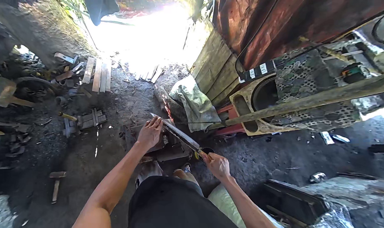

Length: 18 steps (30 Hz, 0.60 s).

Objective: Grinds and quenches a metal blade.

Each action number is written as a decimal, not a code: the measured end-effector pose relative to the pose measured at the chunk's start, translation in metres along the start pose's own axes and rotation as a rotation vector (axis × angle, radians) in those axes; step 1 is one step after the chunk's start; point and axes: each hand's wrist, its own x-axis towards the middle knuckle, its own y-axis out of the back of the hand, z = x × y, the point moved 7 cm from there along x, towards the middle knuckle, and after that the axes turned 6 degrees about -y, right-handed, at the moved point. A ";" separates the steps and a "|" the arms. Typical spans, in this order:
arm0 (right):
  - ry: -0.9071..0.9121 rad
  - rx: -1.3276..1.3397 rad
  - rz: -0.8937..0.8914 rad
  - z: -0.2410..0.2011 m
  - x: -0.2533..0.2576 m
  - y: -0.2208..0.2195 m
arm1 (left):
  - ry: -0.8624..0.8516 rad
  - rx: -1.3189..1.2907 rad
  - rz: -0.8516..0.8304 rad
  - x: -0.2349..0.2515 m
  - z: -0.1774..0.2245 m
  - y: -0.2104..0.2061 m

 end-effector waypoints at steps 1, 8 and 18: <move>0.006 -0.001 -0.020 -0.013 0.010 -0.004 | 0.011 0.019 0.013 -0.002 -0.015 0.002; 0.060 -0.012 -0.130 -0.093 0.080 -0.029 | 0.124 0.118 0.000 -0.012 -0.111 0.031; 0.033 -0.007 0.068 0.025 -0.008 -0.001 | -0.004 0.015 0.009 0.007 0.024 0.003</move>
